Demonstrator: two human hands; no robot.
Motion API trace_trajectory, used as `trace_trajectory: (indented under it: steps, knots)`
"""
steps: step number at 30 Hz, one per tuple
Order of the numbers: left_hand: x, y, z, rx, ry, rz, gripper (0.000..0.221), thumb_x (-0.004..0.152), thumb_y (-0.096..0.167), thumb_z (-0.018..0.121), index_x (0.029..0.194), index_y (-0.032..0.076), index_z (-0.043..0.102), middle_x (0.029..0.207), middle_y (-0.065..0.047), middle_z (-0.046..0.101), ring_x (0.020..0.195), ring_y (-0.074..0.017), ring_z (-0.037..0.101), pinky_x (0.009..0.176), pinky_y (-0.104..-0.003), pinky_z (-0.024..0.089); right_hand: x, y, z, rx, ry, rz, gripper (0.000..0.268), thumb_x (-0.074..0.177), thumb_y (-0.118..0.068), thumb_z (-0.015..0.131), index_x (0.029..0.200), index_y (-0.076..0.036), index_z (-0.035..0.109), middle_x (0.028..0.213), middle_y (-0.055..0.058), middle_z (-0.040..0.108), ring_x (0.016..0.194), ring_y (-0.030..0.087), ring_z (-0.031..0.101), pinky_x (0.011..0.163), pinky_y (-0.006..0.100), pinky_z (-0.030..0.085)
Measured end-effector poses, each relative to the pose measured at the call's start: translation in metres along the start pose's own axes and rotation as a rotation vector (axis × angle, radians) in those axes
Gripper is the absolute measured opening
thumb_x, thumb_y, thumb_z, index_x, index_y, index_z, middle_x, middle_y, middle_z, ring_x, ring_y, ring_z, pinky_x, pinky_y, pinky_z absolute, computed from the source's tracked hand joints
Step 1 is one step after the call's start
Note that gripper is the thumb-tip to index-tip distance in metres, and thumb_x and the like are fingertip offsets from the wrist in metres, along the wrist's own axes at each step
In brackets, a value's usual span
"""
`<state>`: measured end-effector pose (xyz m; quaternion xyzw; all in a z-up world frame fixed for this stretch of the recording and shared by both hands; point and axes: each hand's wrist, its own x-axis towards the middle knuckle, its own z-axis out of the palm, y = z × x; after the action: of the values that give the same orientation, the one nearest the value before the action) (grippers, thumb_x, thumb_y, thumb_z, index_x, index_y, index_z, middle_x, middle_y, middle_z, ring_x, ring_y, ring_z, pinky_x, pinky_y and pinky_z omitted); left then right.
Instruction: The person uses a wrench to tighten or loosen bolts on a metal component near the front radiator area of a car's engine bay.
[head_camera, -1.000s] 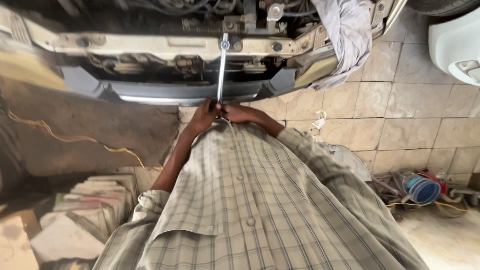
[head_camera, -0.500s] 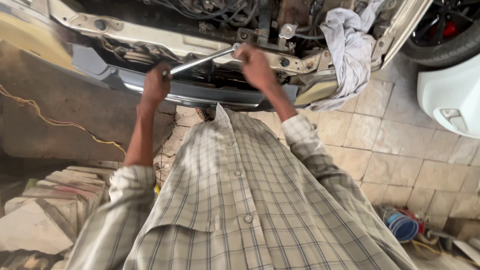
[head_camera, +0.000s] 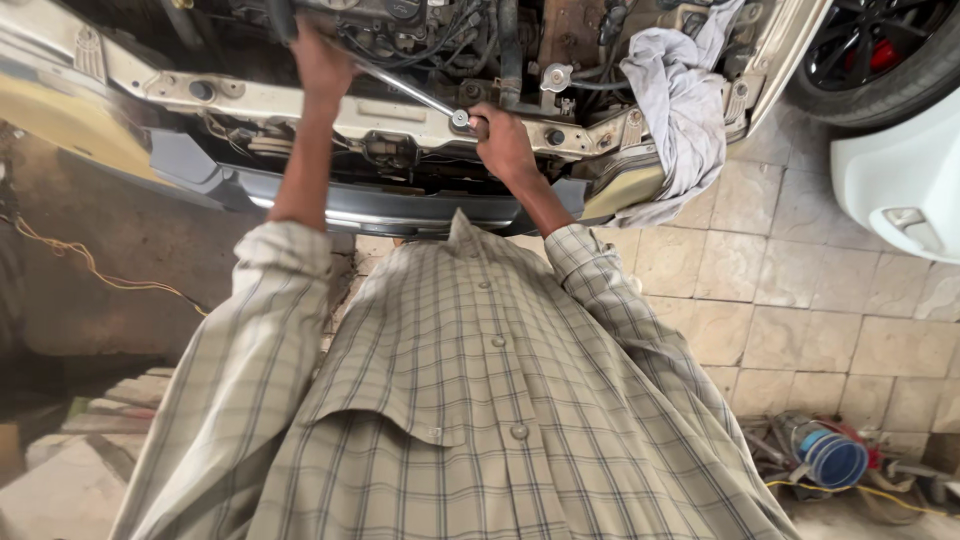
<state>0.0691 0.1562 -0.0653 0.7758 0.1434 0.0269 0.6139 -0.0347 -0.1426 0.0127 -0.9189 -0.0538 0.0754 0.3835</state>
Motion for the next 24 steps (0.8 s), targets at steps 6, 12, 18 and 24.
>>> trace_trajectory:
  steps: [6, 12, 18, 24]
  knots:
    - [0.041, -0.03, 0.121, -0.502, -0.12, -0.136, 0.045, 0.106, -0.002, 0.052, 0.145, -0.004, 0.03, 0.102, -0.015, 0.065, 0.082, -0.0238, 0.071, 0.072, -0.036, 0.064, -0.007, 0.002, 0.007, 0.082, 0.033, 0.044, 0.01, 0.096, -0.014, 0.065, 0.101, -0.005, 0.066, 0.088, 0.02, 0.072, 0.085, 0.041, 0.07, 0.075, 0.05, 0.054]
    - [-0.034, -0.017, 0.219, 0.443, -0.398, 0.269, 0.036, 0.094, 0.008, 0.063, 0.124, -0.004, 0.048, 0.094, -0.026, 0.069, 0.085, -0.0421, 0.069, 0.071, -0.055, 0.054, -0.007, 0.034, -0.006, -0.075, 0.026, -0.064, 0.011, 0.089, -0.014, 0.073, 0.097, -0.007, 0.073, 0.086, 0.021, 0.071, 0.08, 0.04, 0.07, 0.073, 0.05, 0.055]
    - [-0.092, 0.044, 0.188, 0.773, -0.841, 0.467, 0.028, 0.09, 0.0, 0.061, 0.118, 0.002, 0.064, 0.101, -0.016, 0.073, 0.101, -0.0374, 0.068, 0.103, -0.057, 0.044, -0.033, 0.078, -0.086, -0.41, 0.375, 0.168, 0.057, 0.074, -0.012, 0.08, 0.126, -0.006, 0.059, 0.135, 0.027, 0.047, 0.126, 0.046, 0.046, 0.109, 0.056, 0.038]
    - [-0.126, 0.057, 0.172, 0.788, -0.887, 0.809, 0.049, 0.08, -0.01, 0.065, 0.124, 0.01, 0.071, 0.095, -0.012, 0.075, 0.101, -0.0298, 0.061, 0.108, -0.064, 0.026, -0.088, 0.111, -0.09, -0.625, 0.236, -0.148, 0.033, 0.094, -0.01, 0.068, 0.126, -0.015, 0.065, 0.138, 0.027, 0.052, 0.13, 0.046, 0.047, 0.106, 0.057, 0.042]
